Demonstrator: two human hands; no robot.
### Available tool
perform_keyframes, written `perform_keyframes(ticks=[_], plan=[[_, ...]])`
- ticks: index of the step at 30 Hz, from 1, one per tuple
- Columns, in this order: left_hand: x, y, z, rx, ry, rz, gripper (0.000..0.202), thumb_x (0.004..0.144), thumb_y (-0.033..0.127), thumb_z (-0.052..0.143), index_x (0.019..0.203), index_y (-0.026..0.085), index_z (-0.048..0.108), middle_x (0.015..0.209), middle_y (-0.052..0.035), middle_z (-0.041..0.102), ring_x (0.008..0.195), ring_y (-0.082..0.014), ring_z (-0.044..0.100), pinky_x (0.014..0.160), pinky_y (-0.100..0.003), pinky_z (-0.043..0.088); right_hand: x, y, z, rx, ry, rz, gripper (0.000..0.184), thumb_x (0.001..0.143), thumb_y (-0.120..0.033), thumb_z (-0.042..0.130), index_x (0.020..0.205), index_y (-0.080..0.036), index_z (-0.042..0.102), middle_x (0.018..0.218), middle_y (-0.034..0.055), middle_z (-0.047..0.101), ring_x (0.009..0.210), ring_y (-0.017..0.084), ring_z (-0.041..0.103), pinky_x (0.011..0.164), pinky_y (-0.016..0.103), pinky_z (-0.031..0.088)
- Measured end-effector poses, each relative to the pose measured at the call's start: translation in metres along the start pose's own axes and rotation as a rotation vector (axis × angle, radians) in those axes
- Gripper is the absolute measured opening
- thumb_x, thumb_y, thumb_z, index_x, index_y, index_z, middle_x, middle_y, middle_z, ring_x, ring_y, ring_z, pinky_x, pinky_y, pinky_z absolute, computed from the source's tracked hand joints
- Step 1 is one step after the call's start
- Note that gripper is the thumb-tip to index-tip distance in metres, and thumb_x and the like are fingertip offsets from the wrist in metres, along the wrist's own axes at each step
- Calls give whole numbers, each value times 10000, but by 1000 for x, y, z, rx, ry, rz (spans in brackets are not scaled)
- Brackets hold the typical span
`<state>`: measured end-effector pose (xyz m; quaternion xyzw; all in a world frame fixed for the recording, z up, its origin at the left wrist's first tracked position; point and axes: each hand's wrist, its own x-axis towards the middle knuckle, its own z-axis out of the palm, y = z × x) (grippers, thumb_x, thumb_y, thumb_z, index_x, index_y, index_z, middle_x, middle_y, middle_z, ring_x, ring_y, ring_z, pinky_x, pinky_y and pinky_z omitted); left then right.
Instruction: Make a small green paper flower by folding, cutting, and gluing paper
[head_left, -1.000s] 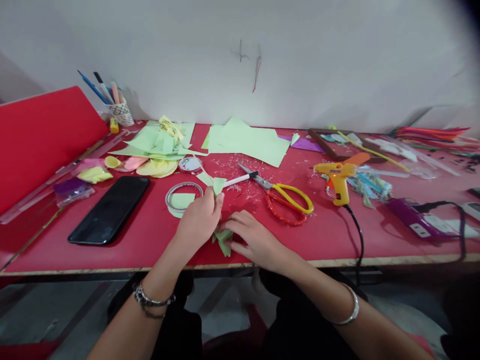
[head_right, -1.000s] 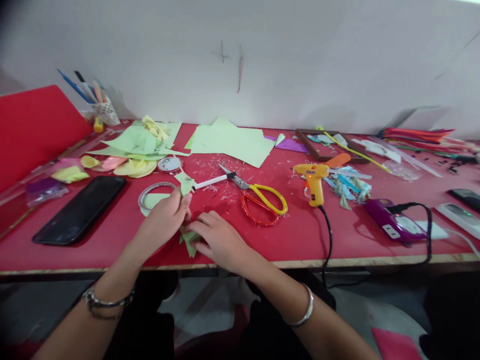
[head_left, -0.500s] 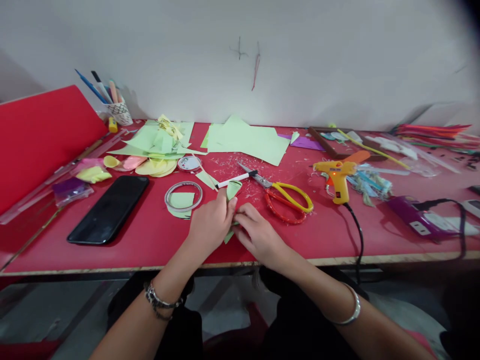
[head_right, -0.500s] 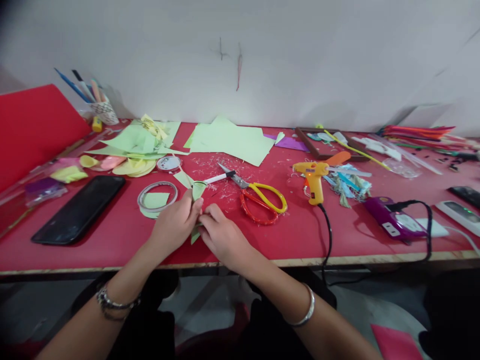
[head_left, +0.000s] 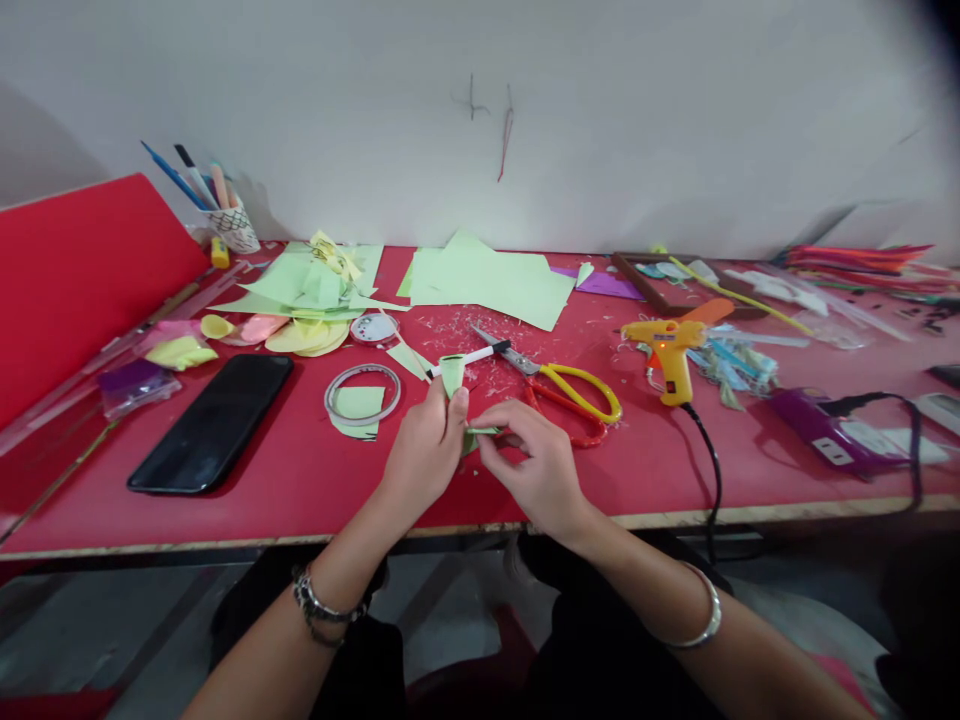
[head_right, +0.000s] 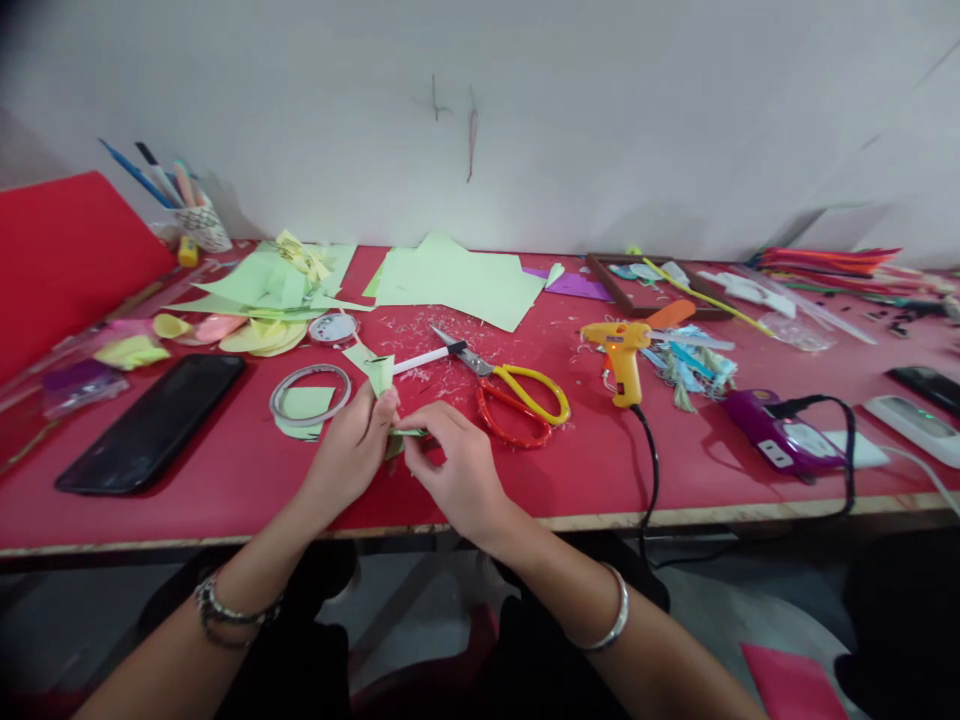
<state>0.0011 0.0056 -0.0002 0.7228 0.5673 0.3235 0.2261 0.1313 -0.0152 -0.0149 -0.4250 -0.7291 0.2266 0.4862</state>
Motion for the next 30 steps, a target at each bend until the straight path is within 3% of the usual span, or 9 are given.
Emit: perform_keyframes(ticks=[3, 6, 9, 15, 21, 25, 30], plan=[[-1, 0, 3, -87, 20, 11, 296, 913, 372, 255, 794, 173, 441, 598, 5, 521, 516, -125, 501, 506, -232, 365, 2, 1, -3, -59, -21, -132, 173, 807, -129, 439, 819, -195, 598, 826, 46, 615, 792, 141, 588, 723, 288, 497], [-1, 1, 2, -85, 75, 16, 280, 909, 357, 269, 782, 174, 439, 592, 7, 523, 523, -120, 503, 506, -228, 355, 4, 1, -6, -21, -81, -148, 139, 807, -152, 477, 828, -196, 608, 870, 52, 615, 816, 138, 586, 724, 281, 498], [-2, 1, 0, -71, 116, 56, 252, 905, 334, 277, 787, 173, 429, 577, 11, 513, 513, -118, 493, 493, -226, 334, 4, -1, -9, 115, -113, -52, 76, 779, -188, 552, 818, -192, 617, 862, 43, 614, 808, 128, 585, 706, 265, 504], [-3, 1, -1, -50, 179, 123, 217, 902, 306, 298, 773, 177, 416, 565, 20, 484, 500, -109, 479, 491, -217, 325, 6, -4, -7, 450, -93, 280, 88, 725, -172, 596, 811, -188, 591, 812, 13, 640, 766, 106, 613, 694, 251, 520], [-4, 1, -1, 1, 203, 157, 218, 896, 313, 306, 801, 167, 438, 569, 5, 500, 495, -119, 485, 481, -224, 315, 8, -2, -7, 544, -140, 413, 157, 687, -186, 636, 842, -177, 613, 846, 22, 672, 784, 112, 630, 754, 276, 517], [-3, 1, -1, -90, 205, 151, 222, 899, 323, 299, 797, 173, 426, 541, 22, 498, 481, -112, 487, 493, -218, 330, 7, -1, -6, 530, -124, 311, 123, 679, -161, 640, 796, -180, 609, 810, 17, 653, 747, 113, 624, 690, 260, 521], [-4, 4, -1, -177, 176, 102, 232, 904, 315, 288, 778, 174, 422, 585, 13, 538, 506, -105, 511, 497, -209, 343, 2, -1, -6, 188, -76, -57, 117, 755, -104, 557, 788, -187, 632, 879, 42, 615, 841, 125, 596, 769, 274, 496]])
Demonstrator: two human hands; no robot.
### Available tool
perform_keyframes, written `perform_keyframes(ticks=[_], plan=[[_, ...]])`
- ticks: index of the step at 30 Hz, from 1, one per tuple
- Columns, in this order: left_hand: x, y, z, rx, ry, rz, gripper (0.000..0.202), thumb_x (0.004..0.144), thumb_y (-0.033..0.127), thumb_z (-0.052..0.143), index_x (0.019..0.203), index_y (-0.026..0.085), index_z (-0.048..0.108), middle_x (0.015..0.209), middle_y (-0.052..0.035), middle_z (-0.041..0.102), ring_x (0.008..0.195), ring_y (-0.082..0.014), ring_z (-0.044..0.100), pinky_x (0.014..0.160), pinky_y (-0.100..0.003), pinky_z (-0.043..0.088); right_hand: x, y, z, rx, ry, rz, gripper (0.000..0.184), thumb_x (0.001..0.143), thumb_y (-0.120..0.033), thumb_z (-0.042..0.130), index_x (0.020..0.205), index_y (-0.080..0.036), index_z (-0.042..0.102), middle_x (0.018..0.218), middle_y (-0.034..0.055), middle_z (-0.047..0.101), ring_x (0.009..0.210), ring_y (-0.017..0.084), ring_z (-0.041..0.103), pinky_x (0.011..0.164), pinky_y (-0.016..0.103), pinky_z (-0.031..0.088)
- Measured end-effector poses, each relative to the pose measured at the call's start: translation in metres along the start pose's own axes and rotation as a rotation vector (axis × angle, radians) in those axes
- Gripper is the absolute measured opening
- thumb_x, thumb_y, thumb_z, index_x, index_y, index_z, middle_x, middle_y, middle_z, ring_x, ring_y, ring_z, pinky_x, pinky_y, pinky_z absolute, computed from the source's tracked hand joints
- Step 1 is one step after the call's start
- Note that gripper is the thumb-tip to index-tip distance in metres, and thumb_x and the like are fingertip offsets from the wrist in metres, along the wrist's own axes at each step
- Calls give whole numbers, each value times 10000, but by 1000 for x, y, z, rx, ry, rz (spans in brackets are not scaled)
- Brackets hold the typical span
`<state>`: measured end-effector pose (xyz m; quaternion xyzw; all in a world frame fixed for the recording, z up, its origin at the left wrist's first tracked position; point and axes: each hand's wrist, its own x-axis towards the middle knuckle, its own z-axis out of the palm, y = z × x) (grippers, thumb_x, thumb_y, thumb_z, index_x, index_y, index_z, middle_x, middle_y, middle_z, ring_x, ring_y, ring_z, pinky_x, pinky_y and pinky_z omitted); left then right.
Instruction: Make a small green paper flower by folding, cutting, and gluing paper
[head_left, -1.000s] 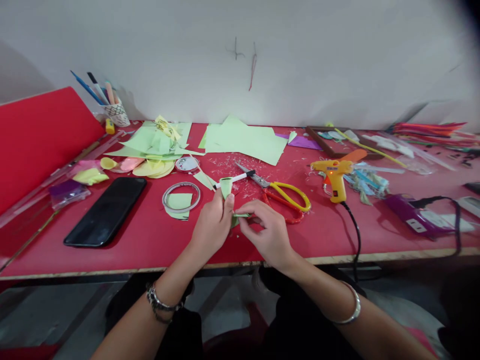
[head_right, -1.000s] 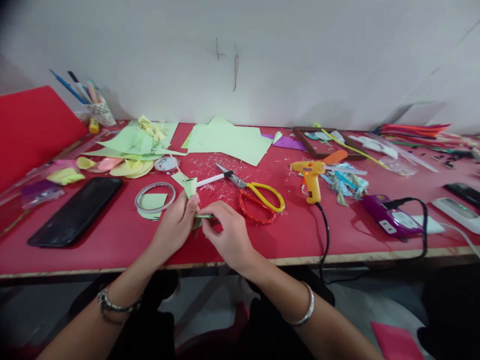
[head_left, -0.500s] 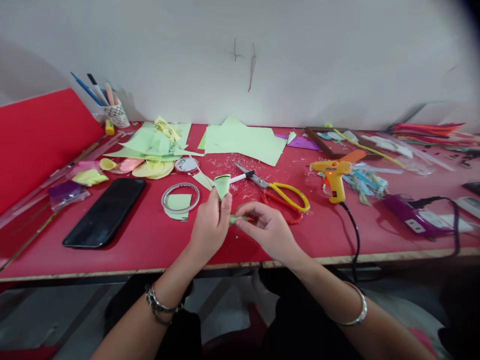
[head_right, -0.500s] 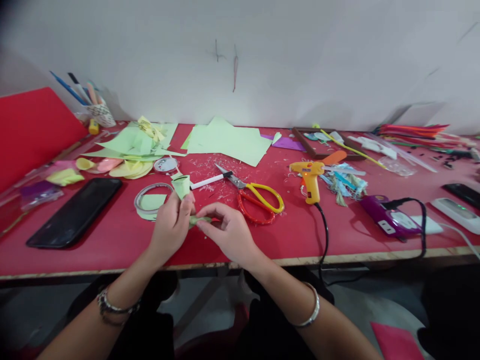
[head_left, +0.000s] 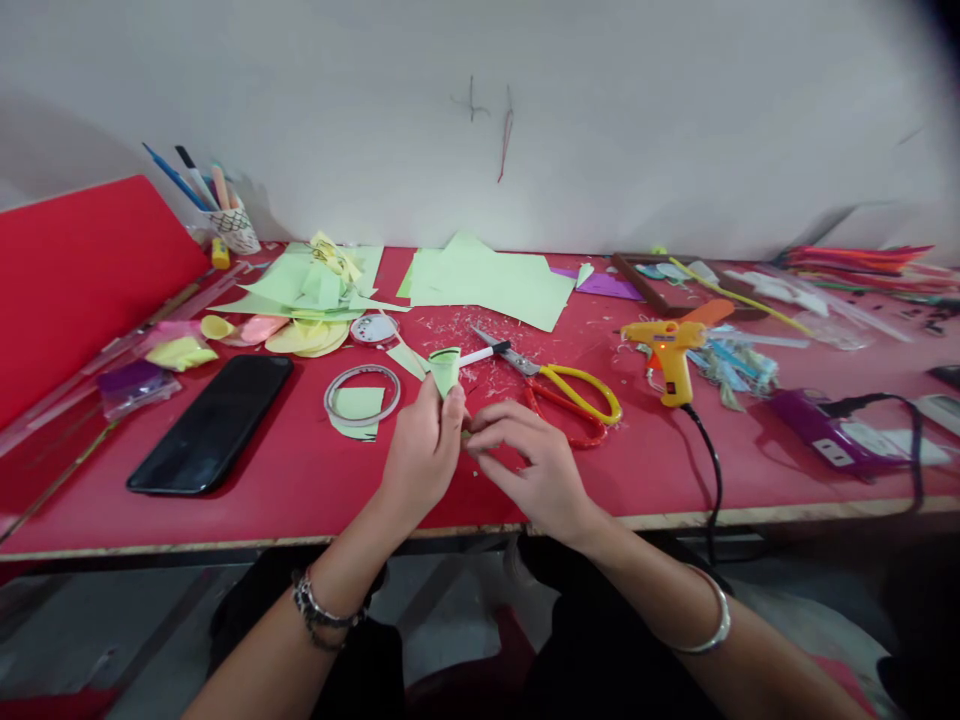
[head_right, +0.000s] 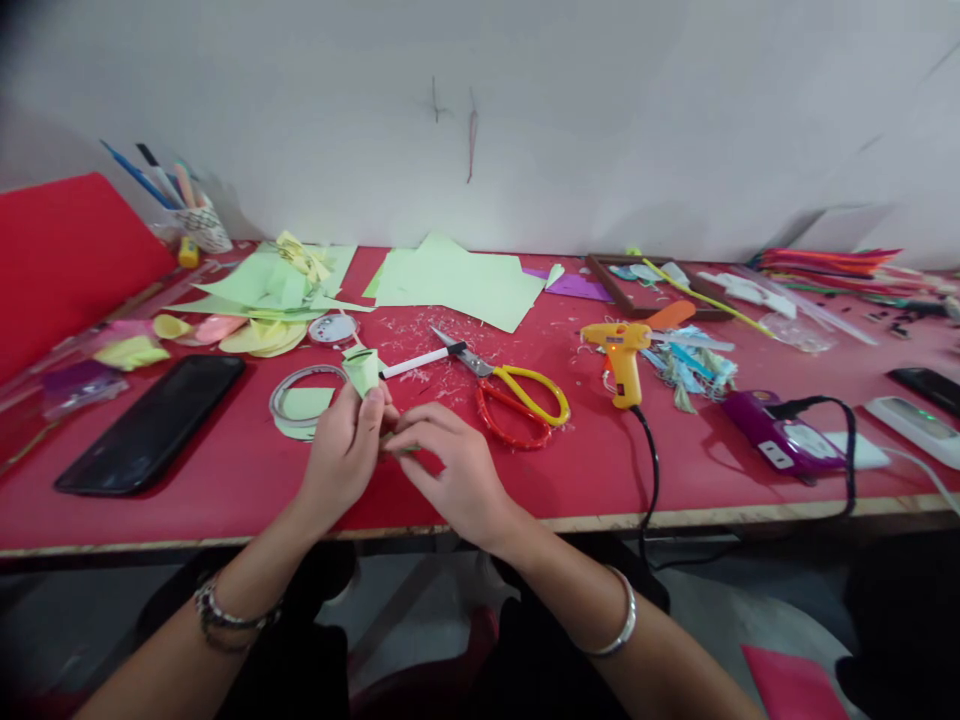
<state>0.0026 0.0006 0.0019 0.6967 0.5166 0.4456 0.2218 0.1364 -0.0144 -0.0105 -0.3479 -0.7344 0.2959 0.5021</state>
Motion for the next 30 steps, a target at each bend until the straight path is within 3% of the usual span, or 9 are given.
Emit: perform_keyframes(ticks=[4, 15, 19, 25, 30], plan=[[-1, 0, 0, 19, 11, 29, 240, 900, 308, 305, 743, 171, 424, 595, 11, 540, 514, -100, 508, 492, -203, 342, -1, -1, -1, -136, 14, -125, 134, 769, -104, 550, 840, -182, 633, 886, 43, 620, 850, 124, 593, 776, 260, 494], [-1, -2, 3, 51, 65, 116, 240, 901, 295, 324, 731, 167, 435, 582, 22, 531, 502, -86, 495, 495, -195, 348, -2, 2, 4, 20, -15, 122, 112, 770, -186, 574, 875, -202, 608, 809, 12, 621, 727, 102, 594, 647, 222, 514], [0, -4, 0, 84, 50, 156, 233, 898, 305, 328, 759, 166, 452, 604, 8, 557, 521, -96, 522, 494, -194, 358, -4, 3, 2, 45, 12, 145, 140, 765, -195, 583, 903, -195, 599, 824, 16, 650, 725, 103, 612, 645, 218, 520], [2, -7, -5, 207, -23, 284, 242, 891, 322, 303, 747, 181, 437, 566, 5, 526, 501, -125, 520, 457, -206, 325, 0, 0, -4, -110, -32, 11, 134, 774, -162, 554, 890, -180, 620, 841, 34, 643, 736, 110, 620, 658, 215, 532], [2, -5, -6, 183, -57, 248, 257, 893, 340, 290, 744, 185, 430, 574, 0, 537, 521, -133, 536, 483, -212, 344, 3, 0, -10, -305, -48, -131, 149, 802, -153, 525, 907, -193, 622, 861, 36, 642, 785, 122, 612, 725, 237, 520]])
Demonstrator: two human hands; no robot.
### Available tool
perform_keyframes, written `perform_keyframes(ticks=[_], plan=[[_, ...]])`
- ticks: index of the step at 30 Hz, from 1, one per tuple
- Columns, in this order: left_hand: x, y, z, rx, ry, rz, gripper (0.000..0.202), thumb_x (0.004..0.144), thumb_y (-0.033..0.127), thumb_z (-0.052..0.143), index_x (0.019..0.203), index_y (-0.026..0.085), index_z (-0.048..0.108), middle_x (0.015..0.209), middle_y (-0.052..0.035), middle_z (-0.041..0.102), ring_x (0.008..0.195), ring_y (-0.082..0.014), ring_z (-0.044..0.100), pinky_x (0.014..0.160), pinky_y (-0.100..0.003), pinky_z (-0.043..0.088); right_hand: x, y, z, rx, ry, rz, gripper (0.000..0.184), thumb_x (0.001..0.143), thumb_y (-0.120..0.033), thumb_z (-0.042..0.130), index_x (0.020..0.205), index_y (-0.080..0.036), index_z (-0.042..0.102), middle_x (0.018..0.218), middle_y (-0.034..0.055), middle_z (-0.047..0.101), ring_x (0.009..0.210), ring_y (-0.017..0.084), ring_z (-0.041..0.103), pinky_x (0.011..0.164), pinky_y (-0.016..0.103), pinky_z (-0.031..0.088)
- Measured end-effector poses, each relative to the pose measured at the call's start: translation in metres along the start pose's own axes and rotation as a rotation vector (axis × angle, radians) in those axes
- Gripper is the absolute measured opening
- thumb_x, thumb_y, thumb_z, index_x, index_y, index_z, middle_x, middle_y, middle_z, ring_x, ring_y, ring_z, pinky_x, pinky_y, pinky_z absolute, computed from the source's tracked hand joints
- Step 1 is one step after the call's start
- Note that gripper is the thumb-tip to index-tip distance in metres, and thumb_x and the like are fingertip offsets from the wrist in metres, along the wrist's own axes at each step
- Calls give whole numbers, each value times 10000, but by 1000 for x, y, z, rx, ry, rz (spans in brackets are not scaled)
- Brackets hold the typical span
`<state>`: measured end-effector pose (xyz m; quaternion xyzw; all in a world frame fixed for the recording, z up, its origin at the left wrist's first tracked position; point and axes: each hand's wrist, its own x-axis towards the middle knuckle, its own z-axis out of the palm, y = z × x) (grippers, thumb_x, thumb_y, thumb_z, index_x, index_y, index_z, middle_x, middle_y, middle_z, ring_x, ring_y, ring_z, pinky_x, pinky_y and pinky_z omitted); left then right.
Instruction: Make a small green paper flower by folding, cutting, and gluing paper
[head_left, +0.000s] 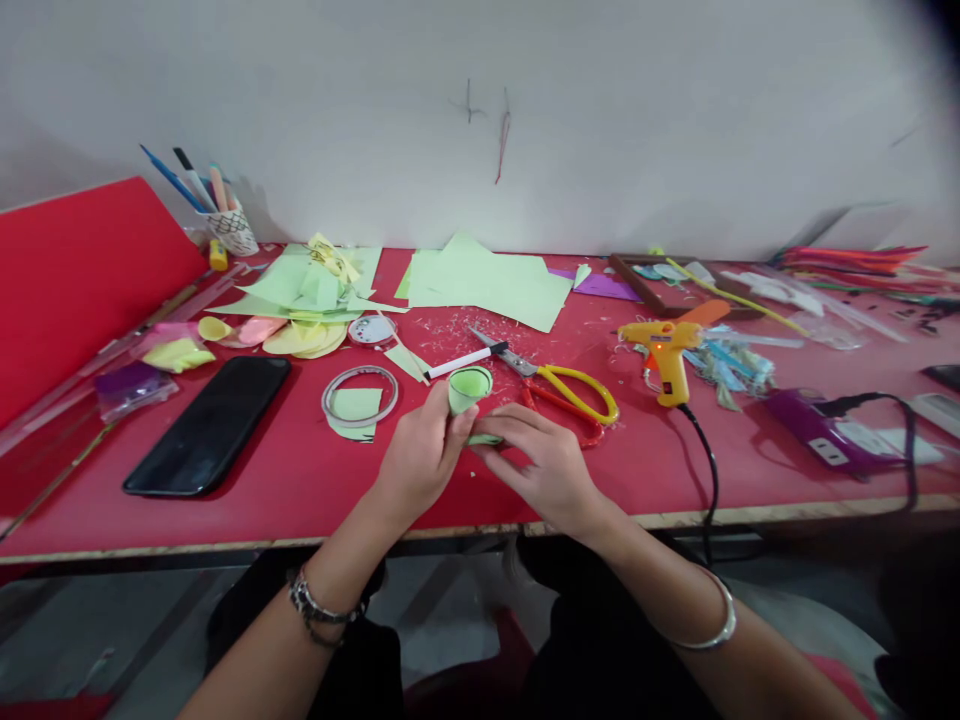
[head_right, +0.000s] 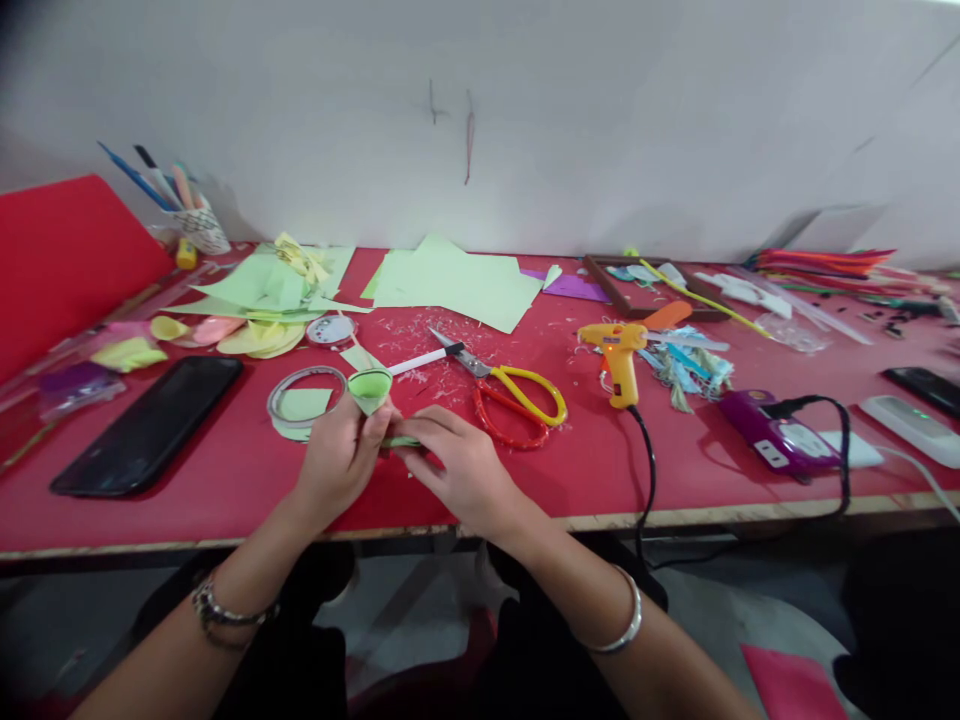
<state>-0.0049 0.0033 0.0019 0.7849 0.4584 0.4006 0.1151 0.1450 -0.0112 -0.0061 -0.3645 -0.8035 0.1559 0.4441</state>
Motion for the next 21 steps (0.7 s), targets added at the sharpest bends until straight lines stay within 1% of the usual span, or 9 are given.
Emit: perform_keyframes(ticks=[2, 4, 5, 7, 9, 11, 14, 18, 21], plan=[[1, 0, -1, -62, -54, -33, 265, 901, 349, 278, 778, 180, 440, 576, 2, 553, 525, -130, 547, 510, -212, 363, 2, 2, -6, 10, -4, 38, 138, 801, -155, 527, 894, -195, 620, 856, 32, 635, 779, 121, 605, 697, 235, 517], [3, -2, -2, -107, -168, -67, 274, 909, 348, 264, 812, 174, 452, 580, 4, 573, 529, -126, 561, 537, -213, 380, 5, 4, -14, 76, 32, 132, 107, 793, -164, 536, 860, -192, 614, 826, 24, 626, 744, 117, 598, 634, 225, 509], [4, -3, -3, -99, -235, -78, 270, 911, 340, 263, 827, 171, 457, 594, 1, 585, 543, -129, 572, 548, -215, 386, 7, 5, -19, 116, 78, 191, 88, 788, -168, 542, 840, -190, 610, 797, 17, 619, 705, 111, 593, 599, 219, 501], [6, -5, -3, -11, -346, -70, 250, 907, 322, 279, 853, 165, 467, 650, -18, 608, 586, -147, 589, 548, -225, 385, 10, 6, -30, 209, 198, 281, 65, 782, -176, 550, 827, -184, 596, 747, 1, 605, 615, 90, 577, 550, 209, 486], [7, -6, -3, 119, -401, -15, 237, 898, 322, 295, 884, 163, 470, 694, -36, 615, 614, -172, 593, 514, -230, 364, 12, 6, -39, 246, 262, 288, 58, 776, -179, 557, 819, -187, 595, 740, -6, 596, 596, 82, 564, 535, 206, 474], [7, -7, -3, 203, -419, 54, 245, 899, 326, 286, 919, 164, 468, 705, -40, 614, 610, -183, 586, 484, -230, 340, 12, 4, -46, 221, 253, 237, 66, 769, -174, 568, 819, -194, 607, 792, 5, 590, 674, 93, 568, 564, 211, 471], [7, -7, -3, 263, -401, 120, 258, 906, 319, 262, 932, 163, 466, 694, -37, 606, 584, -178, 573, 458, -225, 312, 10, 2, -51, 157, 186, 182, 81, 775, -176, 567, 825, -203, 625, 843, 21, 583, 765, 112, 560, 600, 225, 466], [7, -6, -2, 348, -384, 152, 256, 908, 312, 261, 915, 165, 471, 664, -32, 600, 572, -174, 570, 447, -221, 291, 9, 0, -53, 148, 121, 202, 97, 797, -198, 541, 840, -207, 627, 839, 28, 601, 756, 121, 562, 573, 235, 453], [7, -6, -1, 398, -386, 168, 259, 912, 312, 267, 909, 160, 477, 665, -36, 606, 575, -177, 573, 454, -224, 295, 8, 0, -52, 226, 97, 230, 77, 785, -204, 557, 826, -194, 621, 800, 18, 609, 679, 100, 564, 543, 219, 453]])
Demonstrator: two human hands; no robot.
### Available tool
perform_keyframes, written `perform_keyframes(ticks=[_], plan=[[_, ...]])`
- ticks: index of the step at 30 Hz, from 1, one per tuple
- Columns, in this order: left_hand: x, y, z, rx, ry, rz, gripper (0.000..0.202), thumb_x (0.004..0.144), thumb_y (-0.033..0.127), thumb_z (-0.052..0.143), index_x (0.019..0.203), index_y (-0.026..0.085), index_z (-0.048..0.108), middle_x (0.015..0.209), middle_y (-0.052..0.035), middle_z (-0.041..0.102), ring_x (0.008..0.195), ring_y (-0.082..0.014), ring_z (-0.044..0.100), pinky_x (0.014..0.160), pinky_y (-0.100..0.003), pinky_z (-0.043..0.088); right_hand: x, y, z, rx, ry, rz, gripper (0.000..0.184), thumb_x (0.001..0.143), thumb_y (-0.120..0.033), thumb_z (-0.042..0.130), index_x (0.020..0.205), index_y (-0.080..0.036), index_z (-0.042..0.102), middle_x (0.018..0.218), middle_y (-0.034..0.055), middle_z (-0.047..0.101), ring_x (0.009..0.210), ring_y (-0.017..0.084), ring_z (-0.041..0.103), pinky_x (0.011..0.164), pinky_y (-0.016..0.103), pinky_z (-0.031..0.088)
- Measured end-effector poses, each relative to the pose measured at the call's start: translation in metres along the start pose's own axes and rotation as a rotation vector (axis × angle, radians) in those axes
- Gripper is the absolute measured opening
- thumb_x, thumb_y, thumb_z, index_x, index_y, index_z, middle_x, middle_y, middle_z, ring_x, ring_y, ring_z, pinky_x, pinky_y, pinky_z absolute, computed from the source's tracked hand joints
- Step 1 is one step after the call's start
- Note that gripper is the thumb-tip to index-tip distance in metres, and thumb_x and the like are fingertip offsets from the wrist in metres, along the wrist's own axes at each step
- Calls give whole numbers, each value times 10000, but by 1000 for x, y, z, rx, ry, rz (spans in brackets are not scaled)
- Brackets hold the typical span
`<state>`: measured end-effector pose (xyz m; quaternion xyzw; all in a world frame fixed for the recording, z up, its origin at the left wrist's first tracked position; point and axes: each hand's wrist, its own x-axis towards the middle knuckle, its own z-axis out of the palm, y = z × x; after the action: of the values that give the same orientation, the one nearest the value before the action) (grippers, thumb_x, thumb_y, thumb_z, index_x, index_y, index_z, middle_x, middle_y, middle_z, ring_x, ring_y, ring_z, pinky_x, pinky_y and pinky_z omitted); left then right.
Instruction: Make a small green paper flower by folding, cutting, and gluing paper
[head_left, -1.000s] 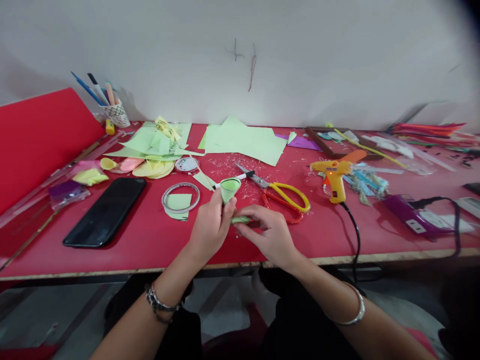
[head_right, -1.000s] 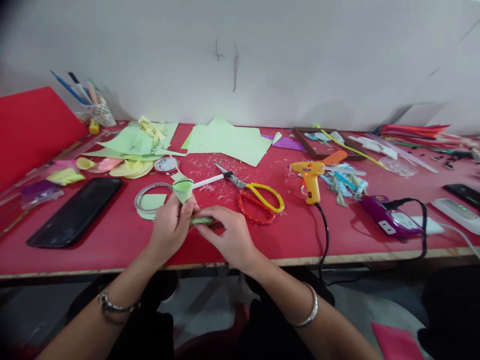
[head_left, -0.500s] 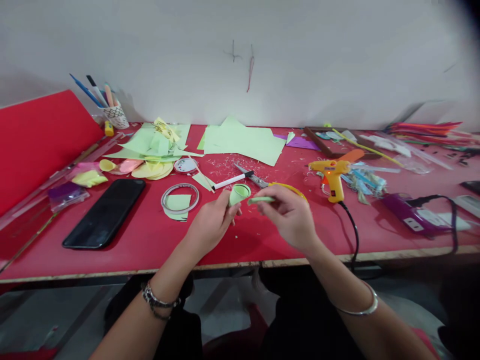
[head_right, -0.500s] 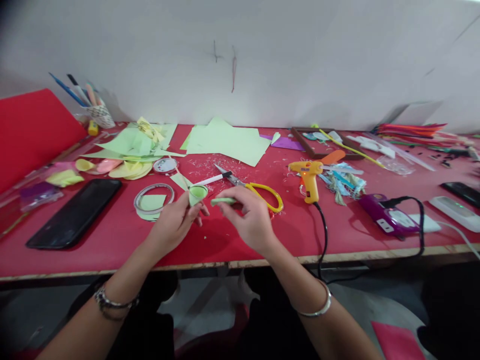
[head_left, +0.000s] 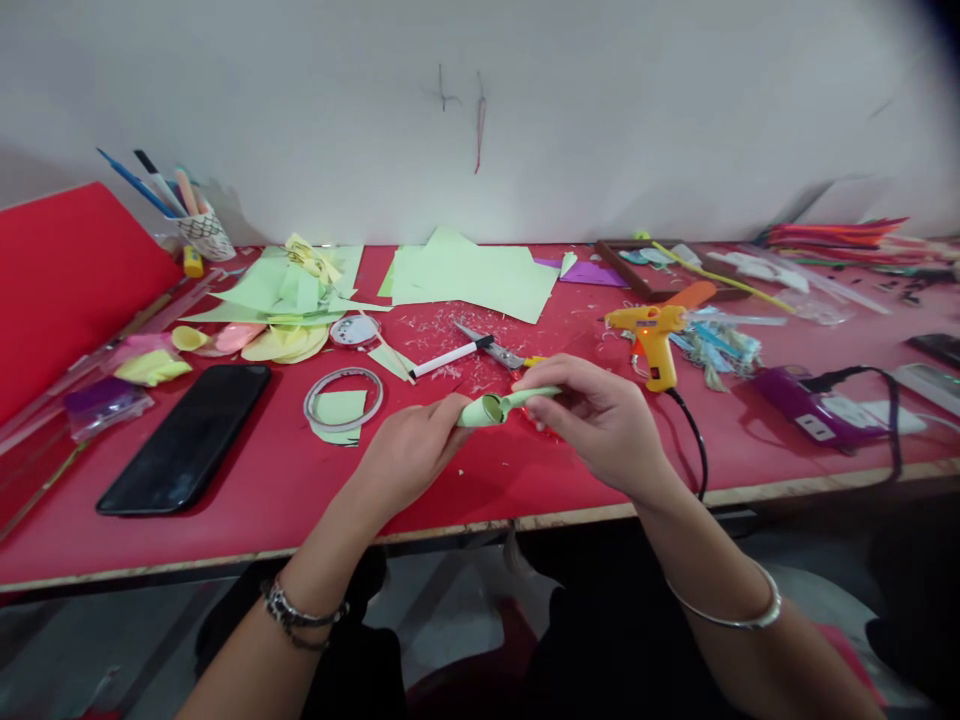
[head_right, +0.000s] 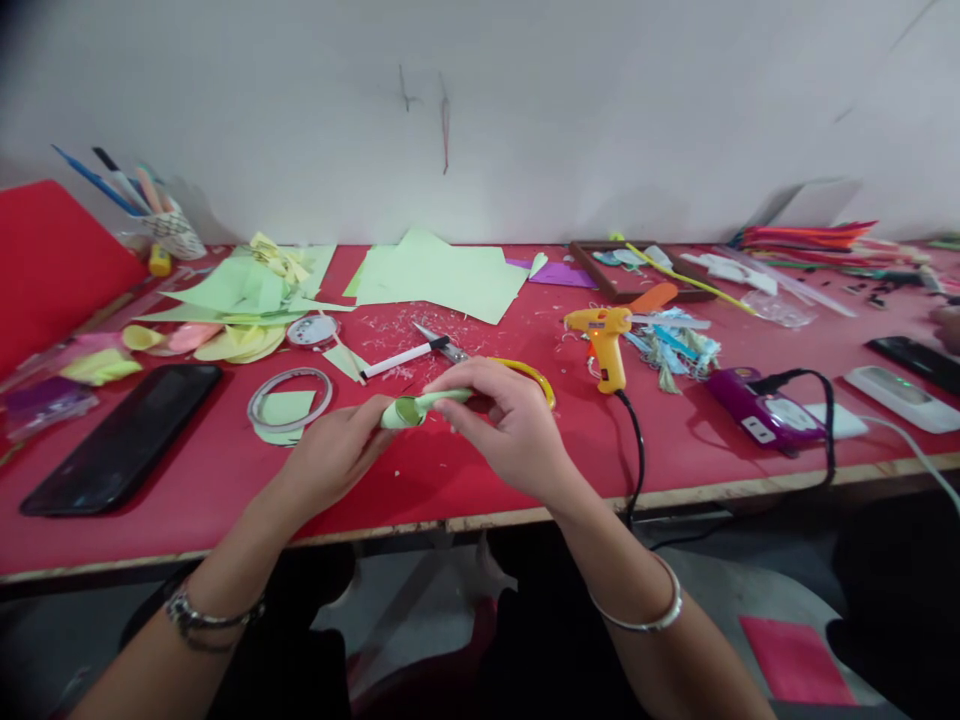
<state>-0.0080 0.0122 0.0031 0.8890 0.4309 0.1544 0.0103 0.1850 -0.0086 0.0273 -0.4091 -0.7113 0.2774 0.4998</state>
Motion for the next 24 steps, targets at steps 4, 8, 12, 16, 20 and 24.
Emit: perform_keyframes(ticks=[4, 8, 12, 16, 20, 24], plan=[[0, 0, 0, 27, 10, 26, 263, 915, 299, 269, 895, 152, 486, 693, -47, 613, 583, -178, 571, 473, -230, 308, 0, 2, 3, 34, -23, 86, 81, 768, -213, 579, 827, -177, 622, 756, 8, 615, 601, 80, 553, 519, 206, 453], [0, -1, 0, 107, 69, 79, 310, 919, 299, 246, 812, 150, 496, 643, -48, 574, 557, -179, 539, 487, -243, 305, 0, 4, 4, -23, -36, 107, 111, 759, -225, 588, 844, -165, 628, 757, 18, 626, 634, 94, 565, 547, 216, 462], [-1, -1, -1, 119, 90, 94, 343, 921, 297, 217, 775, 151, 492, 600, -40, 531, 525, -169, 501, 484, -246, 300, 0, 4, 5, -47, -51, 97, 104, 750, -233, 596, 820, -160, 624, 730, 15, 628, 640, 98, 565, 558, 217, 463], [0, -1, -1, 174, 99, 116, 338, 918, 262, 216, 755, 156, 493, 573, -27, 510, 505, -155, 479, 480, -245, 297, -1, 4, 6, -12, -49, 114, 95, 736, -245, 611, 788, -165, 607, 721, 12, 629, 625, 95, 567, 551, 217, 468], [1, -1, 0, 209, 120, 132, 319, 909, 234, 237, 738, 161, 496, 549, -17, 495, 487, -149, 470, 472, -246, 289, -1, 4, 7, -9, -60, 130, 78, 732, -232, 608, 781, -172, 614, 725, 11, 630, 634, 98, 574, 568, 224, 480], [1, -1, 1, 203, 108, 96, 302, 905, 252, 260, 756, 161, 506, 547, -15, 498, 487, -144, 472, 472, -239, 288, -1, 2, 7, -32, -55, 95, 69, 736, -215, 599, 787, -175, 624, 745, 15, 622, 673, 106, 577, 588, 228, 484]])
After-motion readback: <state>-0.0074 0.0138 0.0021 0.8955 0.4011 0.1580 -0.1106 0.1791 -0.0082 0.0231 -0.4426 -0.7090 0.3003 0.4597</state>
